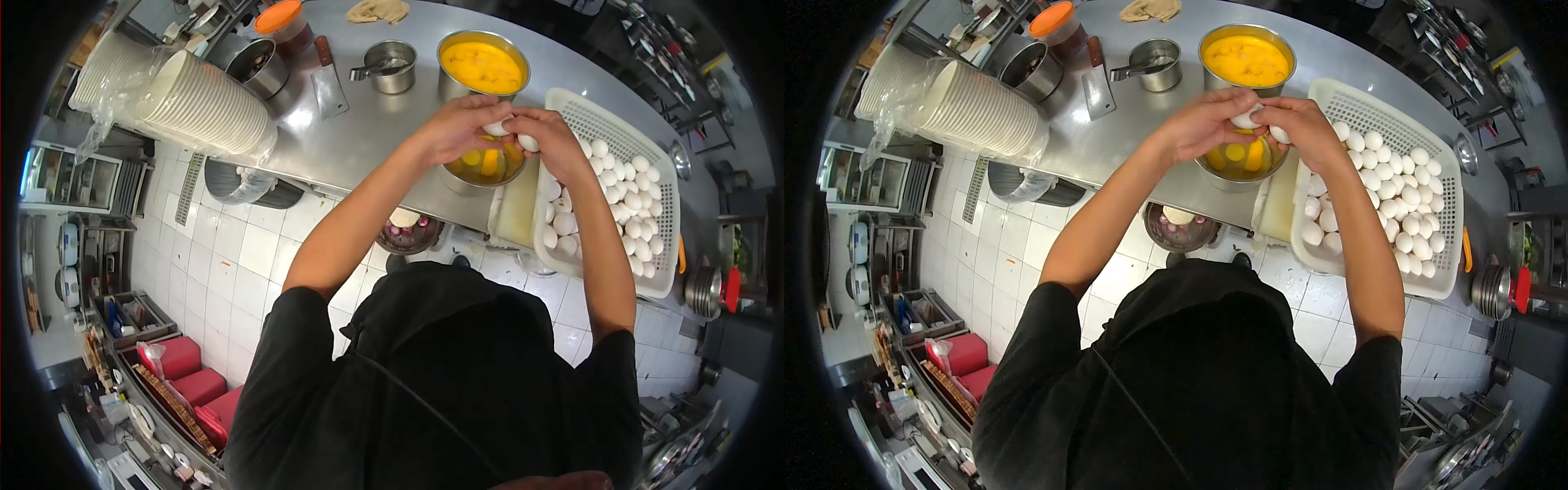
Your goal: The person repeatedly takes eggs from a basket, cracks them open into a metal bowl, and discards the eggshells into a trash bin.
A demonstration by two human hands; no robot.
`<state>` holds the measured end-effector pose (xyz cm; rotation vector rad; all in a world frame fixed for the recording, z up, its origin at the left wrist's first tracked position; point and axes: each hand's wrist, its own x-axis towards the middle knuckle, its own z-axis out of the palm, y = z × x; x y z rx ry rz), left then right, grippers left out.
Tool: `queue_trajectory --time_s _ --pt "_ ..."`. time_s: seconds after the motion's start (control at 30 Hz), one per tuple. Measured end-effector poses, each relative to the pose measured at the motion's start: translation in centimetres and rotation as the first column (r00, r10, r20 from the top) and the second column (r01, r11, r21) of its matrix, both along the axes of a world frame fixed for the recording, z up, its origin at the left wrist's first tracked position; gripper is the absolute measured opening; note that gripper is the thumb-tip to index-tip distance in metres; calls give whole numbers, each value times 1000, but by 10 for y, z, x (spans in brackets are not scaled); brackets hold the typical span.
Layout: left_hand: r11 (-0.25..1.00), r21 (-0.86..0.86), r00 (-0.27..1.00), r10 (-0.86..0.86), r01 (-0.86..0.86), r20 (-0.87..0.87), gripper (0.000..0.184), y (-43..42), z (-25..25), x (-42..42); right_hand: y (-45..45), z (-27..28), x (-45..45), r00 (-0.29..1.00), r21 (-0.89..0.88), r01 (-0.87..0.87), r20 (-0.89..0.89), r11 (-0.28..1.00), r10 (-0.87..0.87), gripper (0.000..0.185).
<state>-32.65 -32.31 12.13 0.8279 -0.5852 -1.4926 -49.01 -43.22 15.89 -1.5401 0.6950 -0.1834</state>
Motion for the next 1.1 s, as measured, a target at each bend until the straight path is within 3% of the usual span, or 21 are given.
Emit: queue_trajectory --time_s 0.1,0.3,0.4,0.5,0.6,0.7,0.8,0.9,1.0,1.07,1.1 --pt "993 7 878 104 -122 467 38 3 0 5 5 10 4 997 -45 36 -65 998 -39 36" --pt "982 -66 771 181 -178 611 34 -1 -15 7 -17 -13 13 989 -168 -119 -105 979 102 41" --pt "965 -98 637 234 -242 735 33 -5 -28 5 -16 -21 19 987 -351 -136 -127 927 97 44" --pt "953 -99 592 257 -286 764 33 -8 -31 0 -19 -28 22 983 -480 -186 -84 857 165 46" --pt "939 -160 643 327 -304 693 33 -12 -38 -1 -17 -30 21 992 -531 -126 -90 838 92 47" --pt "941 -134 549 293 -312 783 32 -13 -39 -1 -19 -31 20 990 -603 -130 -118 787 73 47" --pt "943 -231 592 331 -241 735 32 -18 -47 5 -16 -30 17 996 -593 -86 -75 801 52 46" --pt "957 -214 443 281 -196 851 35 -15 -30 6 -9 -17 19 986 -589 -108 -169 801 8 46" --pt "951 -260 779 291 -170 556 35 -19 -33 10 -7 -20 24 998 -575 -3 -53 818 -33 46" --pt "962 -178 790 271 -207 549 39 0 -16 14 -13 -22 29 998 -560 -57 -9 826 63 49" --pt "964 -148 865 264 -222 426 42 11 -16 19 3 -7 33 999 -504 -28 -42 863 8 53"
